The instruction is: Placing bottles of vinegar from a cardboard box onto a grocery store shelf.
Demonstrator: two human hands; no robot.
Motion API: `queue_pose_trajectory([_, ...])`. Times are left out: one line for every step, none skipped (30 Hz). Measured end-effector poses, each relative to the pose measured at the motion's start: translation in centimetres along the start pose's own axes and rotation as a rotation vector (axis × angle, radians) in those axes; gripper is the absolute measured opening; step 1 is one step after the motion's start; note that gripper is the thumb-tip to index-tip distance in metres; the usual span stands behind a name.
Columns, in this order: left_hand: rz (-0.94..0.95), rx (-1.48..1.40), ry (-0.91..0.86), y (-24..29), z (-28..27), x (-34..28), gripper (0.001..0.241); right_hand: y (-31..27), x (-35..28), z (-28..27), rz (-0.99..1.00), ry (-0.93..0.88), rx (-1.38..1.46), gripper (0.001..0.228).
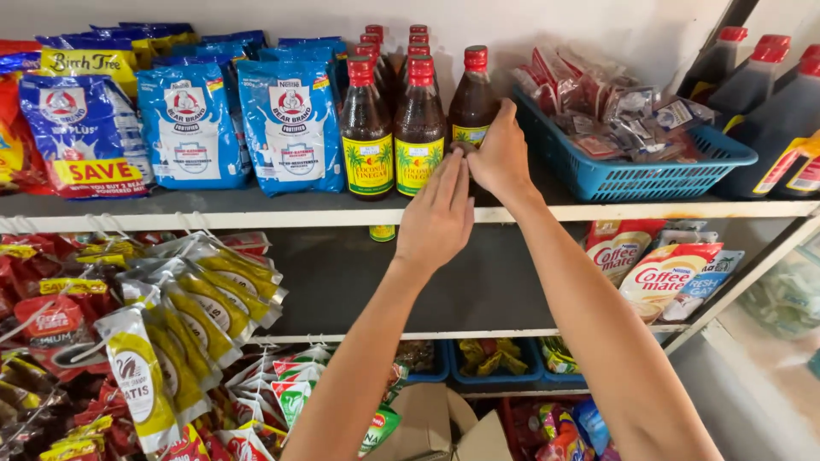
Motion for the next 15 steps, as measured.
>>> queue_pose_trajectory([0.003,0.0,0.002,0.0,0.4,0.1,0.053,0.3,0.7,0.1,-0.001,0.003,-0.001,0.081])
queue_pose_trajectory([0.004,0.091,0.016,0.3,0.8,0.0,0.053,0.9,1.2,0.4,0.027,-0.022,0.048,0.079])
queue_pose_trajectory([0.006,0.182,0.03,0.6,1.3,-0.1,0.053,1.5,1.6,0.6,0.056,-0.047,0.096,0.077])
queue_pose_trajectory([0.013,0.18,0.032,0.6,1.6,0.0,0.053,2.1,2.2,0.9,0.058,-0.04,0.096,0.077])
queue_pose_trajectory([-0.005,0.173,0.036,0.6,1.8,0.1,0.05,2.6,2.8,1.2,0.031,-0.02,0.095,0.08])
queue_pose_trajectory([-0.026,0.165,0.037,0.6,2.0,0.1,0.047,3.1,3.2,1.6,0.005,-0.004,0.094,0.082])
queue_pose_trajectory([-0.021,0.162,0.035,0.8,2.1,0.2,0.047,3.0,3.7,1.7,0.01,0.0,0.094,0.082])
queue_pose_trajectory([-0.043,0.164,0.032,0.8,2.1,0.3,0.045,3.0,4.1,2.0,0.059,-0.019,0.109,0.082])
queue_pose_trajectory([-0.065,0.167,0.029,0.9,2.1,0.3,0.043,3.0,4.5,2.3,0.108,-0.037,0.123,0.082])
queue_pose_trajectory([-0.065,0.168,0.028,0.9,2.1,0.4,0.043,3.3,5.0,2.7,0.108,-0.037,0.125,0.082])
queue_pose_trajectory([-0.088,0.171,0.012,0.9,2.2,0.4,0.041,3.5,5.6,3.0,0.1,-0.026,0.097,0.083])
queue_pose_trajectory([-0.113,0.176,-0.005,0.9,2.2,0.4,0.039,3.6,6.1,3.5,0.091,-0.017,0.072,0.084])
queue_pose_trajectory([-0.114,0.18,-0.006,0.9,2.1,0.2,0.039,5.3,7.0,4.9,0.089,-0.018,0.075,0.084])
queue_pose_trajectory([-0.117,0.177,-0.012,0.9,2.1,0.3,0.039,7.0,8.1,5.9,0.045,0.018,0.05,0.081])
queue_pose_trajectory([-0.12,0.173,-0.018,0.9,2.1,0.4,0.038,8.6,9.2,7.0,0.001,0.054,0.025,0.078])
Point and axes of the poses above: each hand's wrist, its own x-axis towards the middle knuckle, its own z-axis out of the palm, y = z × x, the point moved 3 cm from there along x, towards the middle knuckle, and after that the axes turned 11 degrees about -y, right-handed, at the moved point
